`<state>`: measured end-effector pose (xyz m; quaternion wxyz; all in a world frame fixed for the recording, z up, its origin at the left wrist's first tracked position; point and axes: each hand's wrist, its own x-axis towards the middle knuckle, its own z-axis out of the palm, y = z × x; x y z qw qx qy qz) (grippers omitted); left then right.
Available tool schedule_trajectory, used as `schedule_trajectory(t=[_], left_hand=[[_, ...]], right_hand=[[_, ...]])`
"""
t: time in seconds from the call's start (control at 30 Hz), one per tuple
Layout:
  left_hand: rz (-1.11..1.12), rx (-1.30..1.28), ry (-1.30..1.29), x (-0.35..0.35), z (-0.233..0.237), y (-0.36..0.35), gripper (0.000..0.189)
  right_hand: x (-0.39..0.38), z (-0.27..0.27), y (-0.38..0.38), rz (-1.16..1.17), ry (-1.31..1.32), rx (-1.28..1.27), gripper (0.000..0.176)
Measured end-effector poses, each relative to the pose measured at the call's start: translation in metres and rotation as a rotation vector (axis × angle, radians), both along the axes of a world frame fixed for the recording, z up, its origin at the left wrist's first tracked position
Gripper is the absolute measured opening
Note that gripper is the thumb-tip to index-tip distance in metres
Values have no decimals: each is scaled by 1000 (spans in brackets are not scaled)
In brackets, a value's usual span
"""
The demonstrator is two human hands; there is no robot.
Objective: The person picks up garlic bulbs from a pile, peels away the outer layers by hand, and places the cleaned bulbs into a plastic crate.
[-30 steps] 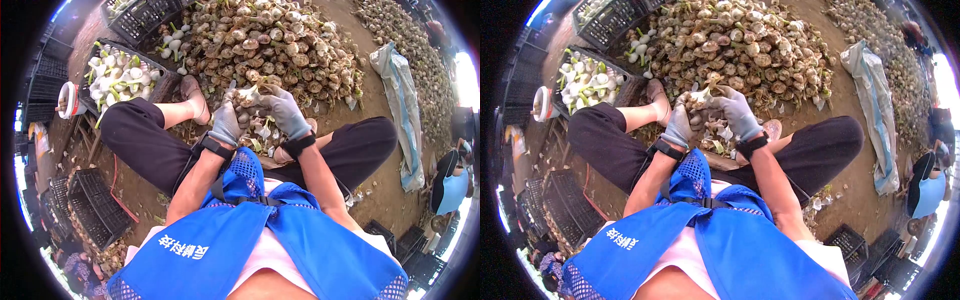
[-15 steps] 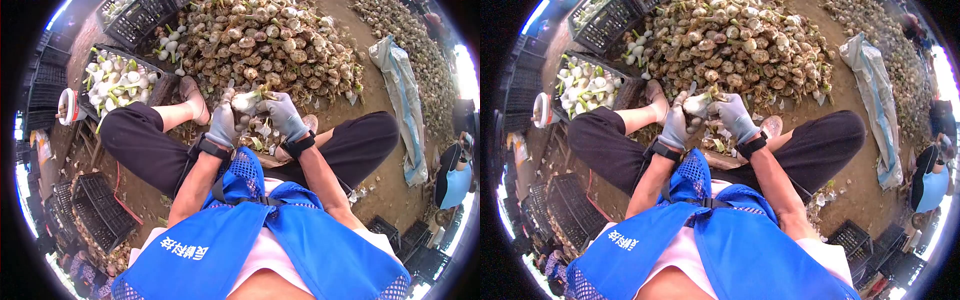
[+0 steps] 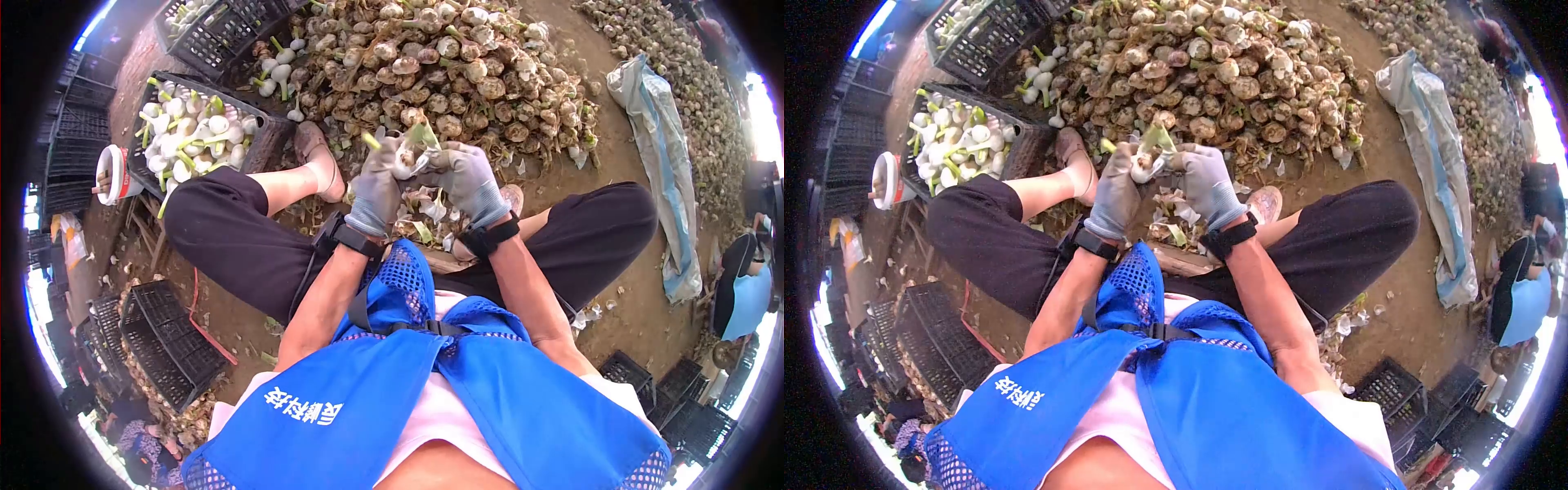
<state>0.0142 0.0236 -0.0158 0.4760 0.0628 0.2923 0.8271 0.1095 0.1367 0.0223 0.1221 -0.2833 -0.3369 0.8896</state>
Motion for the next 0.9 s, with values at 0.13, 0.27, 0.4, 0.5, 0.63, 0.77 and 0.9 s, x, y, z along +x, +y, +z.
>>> schedule_trajectory(t=[0.13,0.27,0.4,0.5,0.63,0.77,0.9], left_hand=[[108,-183,139,4,22,-4,24],[151,-237,81,1,4,-6,25],[223,-344,405,-3,6,-10,21],[208,-393,527,4,10,-1,13],[133,-455,547,2,17,-7,14],[181,-343,421,7,38,-6,18],[145,-179,252,-4,18,-14,20]], right_hand=[[-11,-18,0,-33,-122,685,15],[-11,-47,33,368,-599,1184,26],[0,-11,11,377,-231,871,42],[-1,-3,-7,251,9,297,36],[-3,26,-4,200,-43,366,29],[-12,-3,-6,50,-118,524,10],[-6,-86,38,5,-416,907,15]])
